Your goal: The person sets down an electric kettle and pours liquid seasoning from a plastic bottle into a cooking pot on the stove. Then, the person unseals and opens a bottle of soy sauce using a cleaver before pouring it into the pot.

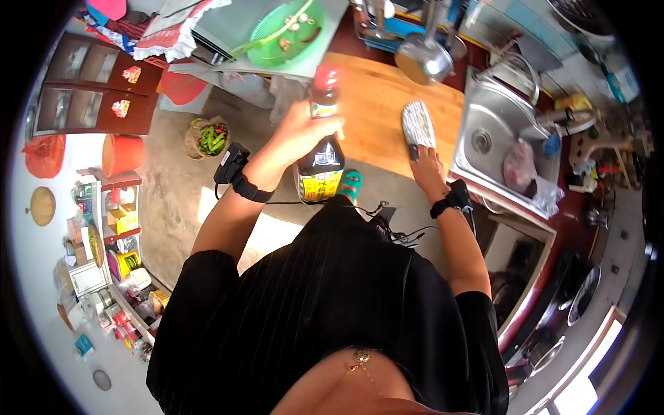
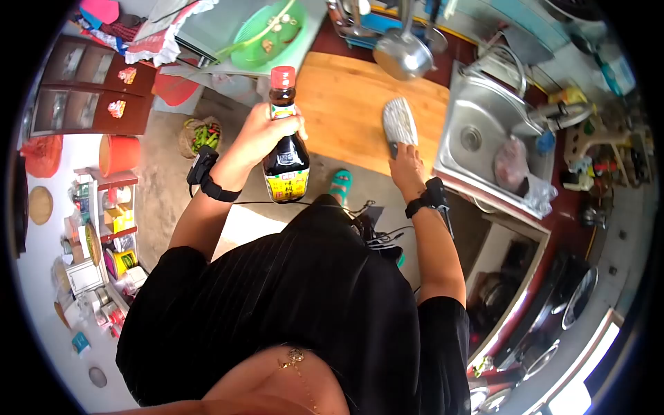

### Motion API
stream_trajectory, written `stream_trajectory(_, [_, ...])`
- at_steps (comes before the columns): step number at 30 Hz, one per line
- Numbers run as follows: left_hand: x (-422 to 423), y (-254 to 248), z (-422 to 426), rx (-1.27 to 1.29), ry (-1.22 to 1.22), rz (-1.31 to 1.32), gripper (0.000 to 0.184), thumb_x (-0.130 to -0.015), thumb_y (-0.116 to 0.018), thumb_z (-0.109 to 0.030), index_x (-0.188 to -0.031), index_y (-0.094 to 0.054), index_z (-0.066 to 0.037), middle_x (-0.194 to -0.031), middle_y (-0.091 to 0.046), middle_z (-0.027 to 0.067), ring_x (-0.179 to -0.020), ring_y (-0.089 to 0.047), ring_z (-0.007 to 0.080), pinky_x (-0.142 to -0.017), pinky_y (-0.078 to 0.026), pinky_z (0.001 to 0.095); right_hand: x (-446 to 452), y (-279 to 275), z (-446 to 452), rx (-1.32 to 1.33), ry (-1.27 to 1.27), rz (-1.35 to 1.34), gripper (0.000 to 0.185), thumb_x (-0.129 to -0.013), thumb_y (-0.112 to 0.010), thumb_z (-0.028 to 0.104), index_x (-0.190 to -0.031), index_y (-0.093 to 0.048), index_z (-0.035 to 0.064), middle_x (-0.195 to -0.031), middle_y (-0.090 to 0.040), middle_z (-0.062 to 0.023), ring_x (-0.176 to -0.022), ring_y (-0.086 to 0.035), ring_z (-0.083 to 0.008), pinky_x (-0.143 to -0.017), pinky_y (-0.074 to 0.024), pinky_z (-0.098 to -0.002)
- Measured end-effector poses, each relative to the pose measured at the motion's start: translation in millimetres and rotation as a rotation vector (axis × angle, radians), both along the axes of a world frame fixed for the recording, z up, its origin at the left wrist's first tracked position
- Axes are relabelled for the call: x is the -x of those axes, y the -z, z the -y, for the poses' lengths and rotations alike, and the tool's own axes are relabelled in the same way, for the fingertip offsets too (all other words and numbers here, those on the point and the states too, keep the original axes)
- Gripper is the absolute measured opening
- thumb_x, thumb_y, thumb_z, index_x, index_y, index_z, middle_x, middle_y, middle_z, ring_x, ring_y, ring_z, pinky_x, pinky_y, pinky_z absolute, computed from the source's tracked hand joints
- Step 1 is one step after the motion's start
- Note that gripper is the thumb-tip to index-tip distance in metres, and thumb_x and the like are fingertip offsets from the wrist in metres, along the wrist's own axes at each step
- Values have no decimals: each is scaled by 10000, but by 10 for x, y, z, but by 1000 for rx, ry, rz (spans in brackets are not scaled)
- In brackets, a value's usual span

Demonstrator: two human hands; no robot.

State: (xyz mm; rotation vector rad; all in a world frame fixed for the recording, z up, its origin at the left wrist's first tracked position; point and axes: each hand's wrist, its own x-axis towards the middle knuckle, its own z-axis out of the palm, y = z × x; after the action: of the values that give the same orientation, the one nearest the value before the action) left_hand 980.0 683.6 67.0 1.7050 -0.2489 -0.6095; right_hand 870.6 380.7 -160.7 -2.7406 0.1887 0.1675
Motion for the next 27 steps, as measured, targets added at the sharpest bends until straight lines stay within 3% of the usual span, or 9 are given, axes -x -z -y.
stream_trajectory(6, [-692,-132,-243,-42,38,-6,119,-880,-642,-119,-925,-636,-9,-799,-691,79,-759,-678,162,-744,-534,313,-500,498,-270,197,226,-205,714,-899,-588,108,-1549,-296,75,-1299,-505,-312,-1201,-543,-484,-979,-490,-572])
stream_trajectory(10, [-824,-195,-168,-3,96,-19,124,-852,-641,-108,-921,-633,-5,-787,-688,84,-757,-681,169,-740,-537,319,-554,172,-144,-155,503,-281,711,-827,-581,86,-1490,-334,15,-1305,-582,-309,-1222,-570,-452,-1036,-470,-469])
stream_trajectory(12, [-843,-211,-100,13,135,-2,119,-842,-643,-109,-906,-639,-8,-775,-690,76,-746,-677,164,-728,-533,318,-410,133,-5,-300,580,-83,448,-848,-640,142,-1269,-568,3,-1014,-700,-247,-968,-688,-402,-833,-530,-482])
stream_trajectory(16, [-793,-294,105,11,211,-9,117,-851,-666,-132,-890,-650,-23,-755,-688,53,-730,-670,151,-711,-525,312,-76,-1124,-67,-386,531,162,317,-898,-687,185,-1163,-655,13,-895,-702,-242,-763,-698,-395,-666,-542,-445])
stream_trajectory(18, [-729,-424,254,22,263,-12,134,-858,-691,-158,-881,-658,-29,-730,-681,38,-721,-666,142,-701,-516,308,30,-1947,-281,-343,271,552,328,-925,-646,40,-1253,-653,55,-954,-710,-205,-746,-684,-360,-682,-545,-425])
stream_trajectory(21, [-616,-641,472,-33,415,-5,268,-875,-726,-198,-1068,-677,-18,-929,-731,95,-895,-693,166,-816,-549,346,6,-2946,-425,-123,-144,778,667,-611,-720,-67,-1249,-682,123,-730,-545,-71,-653,-594,-273,-606,-524,-400])
stream_trajectory(24, [-373,-521,426,919,545,-329,497,-995,-606,-276,-1401,-534,3,-1352,-617,155,-1207,-627,254,-1008,-536,407,-29,-3353,-566,46,-244,948,600,-590,-713,-15,-1180,-694,95,-702,-490,-20,-621,-556,-193,-539,-491,-335])
stream_trajectory(25, [-326,-605,453,972,579,-488,539,-1021,-557,-319,-1452,-496,-1,-1445,-560,176,-1294,-580,290,-1068,-506,431,-21,-3420,-564,80,-264,991,574,-601,-705,-12,-1167,-693,83,-699,-484,-12,-613,-546,-179,-530,-488,-322])
stream_trajectory(27, [-170,-722,553,1058,664,-387,542,-1039,-500,-334,-1467,-476,-2,-1459,-545,189,-1300,-576,322,-1093,-489,448,43,-3489,-504,127,-278,1001,565,-605,-698,1,-1164,-690,78,-700,-482,-6,-612,-537,-168,-523,-487,-312])
